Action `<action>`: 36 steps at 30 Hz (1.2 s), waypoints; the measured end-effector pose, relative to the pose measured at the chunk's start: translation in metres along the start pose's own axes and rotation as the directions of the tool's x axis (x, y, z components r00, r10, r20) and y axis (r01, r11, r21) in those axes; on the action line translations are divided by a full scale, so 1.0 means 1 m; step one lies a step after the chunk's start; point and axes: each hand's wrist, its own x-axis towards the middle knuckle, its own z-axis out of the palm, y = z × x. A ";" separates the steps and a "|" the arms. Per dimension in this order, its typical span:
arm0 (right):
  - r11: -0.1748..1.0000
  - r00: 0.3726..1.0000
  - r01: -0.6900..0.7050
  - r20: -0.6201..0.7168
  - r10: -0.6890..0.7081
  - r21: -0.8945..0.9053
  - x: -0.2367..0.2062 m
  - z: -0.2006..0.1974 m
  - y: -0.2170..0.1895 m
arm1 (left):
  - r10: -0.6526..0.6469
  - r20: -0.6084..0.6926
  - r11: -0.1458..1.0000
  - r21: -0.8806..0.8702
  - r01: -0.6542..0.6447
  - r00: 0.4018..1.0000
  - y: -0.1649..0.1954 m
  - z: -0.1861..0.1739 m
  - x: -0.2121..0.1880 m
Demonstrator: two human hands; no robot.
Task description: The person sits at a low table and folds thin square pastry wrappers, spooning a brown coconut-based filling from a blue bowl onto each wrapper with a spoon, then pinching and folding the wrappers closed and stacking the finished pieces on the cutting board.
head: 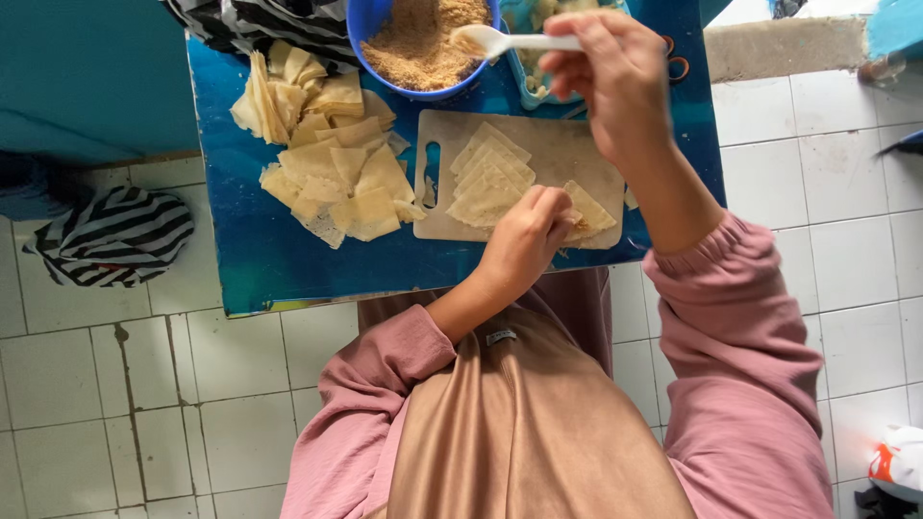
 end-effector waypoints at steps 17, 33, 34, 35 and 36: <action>0.273 0.980 -0.064 -0.009 0.199 -0.960 -0.117 -0.012 -0.021 | 0.055 0.028 0.998 -0.022 -0.055 0.998 -0.009 -0.011 0.017; 0.888 0.964 -0.264 -0.087 0.250 -0.376 -0.138 -0.032 0.010 | -0.004 0.105 1.000 0.012 0.003 0.994 0.004 -0.008 0.019; 0.884 0.966 -0.257 -0.084 0.243 -0.391 -0.138 -0.030 0.012 | 0.007 0.094 1.000 0.005 -0.007 0.996 0.004 -0.008 0.019; 0.879 0.968 -0.249 -0.080 0.238 -0.406 -0.139 -0.029 0.012 | 0.016 0.083 1.000 -0.002 -0.016 0.996 0.005 -0.009 0.019; 0.874 0.970 -0.243 -0.076 0.233 -0.421 -0.139 -0.028 0.011 | 0.040 0.098 0.999 0.012 -0.041 0.994 0.004 -0.009 0.019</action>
